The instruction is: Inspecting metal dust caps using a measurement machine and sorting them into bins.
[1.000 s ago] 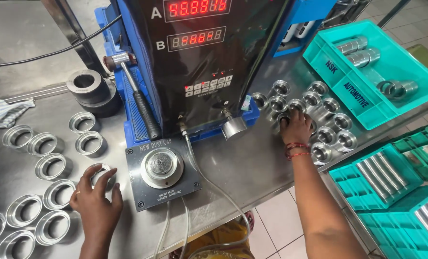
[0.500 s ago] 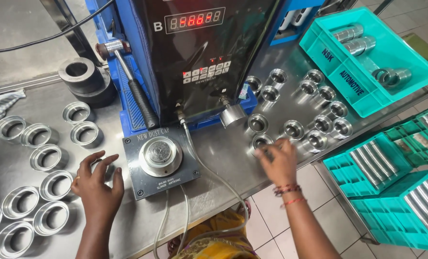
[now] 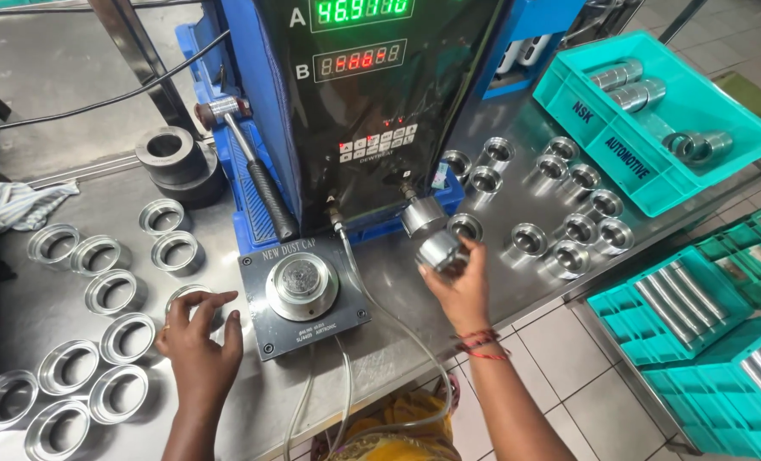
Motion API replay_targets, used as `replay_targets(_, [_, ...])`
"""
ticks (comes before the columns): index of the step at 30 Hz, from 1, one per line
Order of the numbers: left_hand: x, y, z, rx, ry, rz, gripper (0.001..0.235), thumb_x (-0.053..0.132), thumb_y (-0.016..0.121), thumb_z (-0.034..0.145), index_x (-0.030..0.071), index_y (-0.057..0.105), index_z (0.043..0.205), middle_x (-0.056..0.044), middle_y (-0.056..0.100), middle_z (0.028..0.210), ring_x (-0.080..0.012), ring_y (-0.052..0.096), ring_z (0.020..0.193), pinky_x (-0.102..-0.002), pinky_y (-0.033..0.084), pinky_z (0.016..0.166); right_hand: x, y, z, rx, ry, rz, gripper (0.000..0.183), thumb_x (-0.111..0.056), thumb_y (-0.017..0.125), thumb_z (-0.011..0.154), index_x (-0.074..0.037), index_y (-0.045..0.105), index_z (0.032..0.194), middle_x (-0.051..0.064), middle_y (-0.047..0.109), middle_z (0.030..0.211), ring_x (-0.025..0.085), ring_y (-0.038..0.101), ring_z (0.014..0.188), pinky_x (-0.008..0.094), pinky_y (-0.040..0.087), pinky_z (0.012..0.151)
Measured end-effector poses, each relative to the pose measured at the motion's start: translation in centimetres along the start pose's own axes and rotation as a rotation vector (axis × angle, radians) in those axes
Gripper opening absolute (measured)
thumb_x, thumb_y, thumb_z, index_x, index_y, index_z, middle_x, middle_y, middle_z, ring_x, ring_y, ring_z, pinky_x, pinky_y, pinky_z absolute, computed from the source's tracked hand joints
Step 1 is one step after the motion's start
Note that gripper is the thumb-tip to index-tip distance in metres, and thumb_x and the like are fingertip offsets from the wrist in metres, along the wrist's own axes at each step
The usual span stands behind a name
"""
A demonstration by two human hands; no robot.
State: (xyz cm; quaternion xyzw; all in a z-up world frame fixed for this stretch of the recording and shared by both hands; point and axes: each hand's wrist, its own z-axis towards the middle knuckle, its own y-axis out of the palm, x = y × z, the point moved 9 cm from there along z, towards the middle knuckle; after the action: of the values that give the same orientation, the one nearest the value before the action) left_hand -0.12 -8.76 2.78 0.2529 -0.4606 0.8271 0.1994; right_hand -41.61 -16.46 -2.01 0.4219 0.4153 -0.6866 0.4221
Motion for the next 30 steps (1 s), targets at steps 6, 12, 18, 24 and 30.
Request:
replay_targets(6, [-1.0,-0.7,-0.2,0.019,-0.021,0.024,0.028,0.015,0.073,0.084,0.022,0.075,0.111,-0.002,0.059,0.119,-0.019,0.061,0.106,-0.045,0.03,0.105,-4.6,1.2,0.9,0.185,-0.117,-0.038,0.081,-0.009,0.088,0.076,-0.002,0.037,0.139,0.016,0.052,0.127,0.022,0.065,0.111,0.033,0.06,0.093])
replay_targets(12, [-2.2,-0.9,-0.8,0.04,-0.023,0.057,0.025,0.016,0.073,0.083,0.023,0.077,0.107,-0.003,0.062,0.114,-0.0228,0.06,0.111,-0.046,0.031,0.103,-3.2,1.7,1.8,0.2,-0.063,0.04,0.079,-0.013,0.086,0.08,-0.001,0.035,0.139,0.019,0.054,0.124,0.024,0.068,0.102,0.035,0.061,0.086])
replay_targets(18, [-0.1,0.0,0.4,0.028,-0.043,-0.058,0.021,0.023,0.071,0.09,0.02,0.076,0.111,-0.003,0.063,0.112,-0.0195,0.061,0.104,-0.045,0.031,0.102,3.7,2.6,2.0,-0.02,0.528,0.445,0.082,-0.054,0.059,0.086,0.0,0.034,0.144,0.029,0.057,0.116,0.029,0.074,0.075,0.039,0.062,0.065])
replay_targets(24, [5.8,0.6,2.6,0.026,0.042,-0.205,0.04,0.038,0.069,0.092,0.015,0.07,0.124,-0.006,0.063,0.117,-0.0246,0.059,0.114,-0.044,0.032,0.1,-2.9,2.2,2.6,0.034,0.161,0.033,0.085,-0.06,0.057,0.09,-0.006,0.03,0.15,0.02,0.054,0.13,0.027,0.073,0.081,0.038,0.062,0.063])
replay_targets(30, [9.7,1.1,3.4,-0.061,0.139,-0.196,0.087,0.056,0.083,0.067,0.007,0.059,0.135,-0.011,0.059,0.127,-0.0294,0.056,0.121,-0.049,0.03,0.104,0.3,1.9,2.7,-0.137,0.5,0.265,0.08,-0.065,0.047,0.089,-0.003,0.044,0.14,0.022,0.062,0.117,0.027,0.071,0.08,0.037,0.06,0.064])
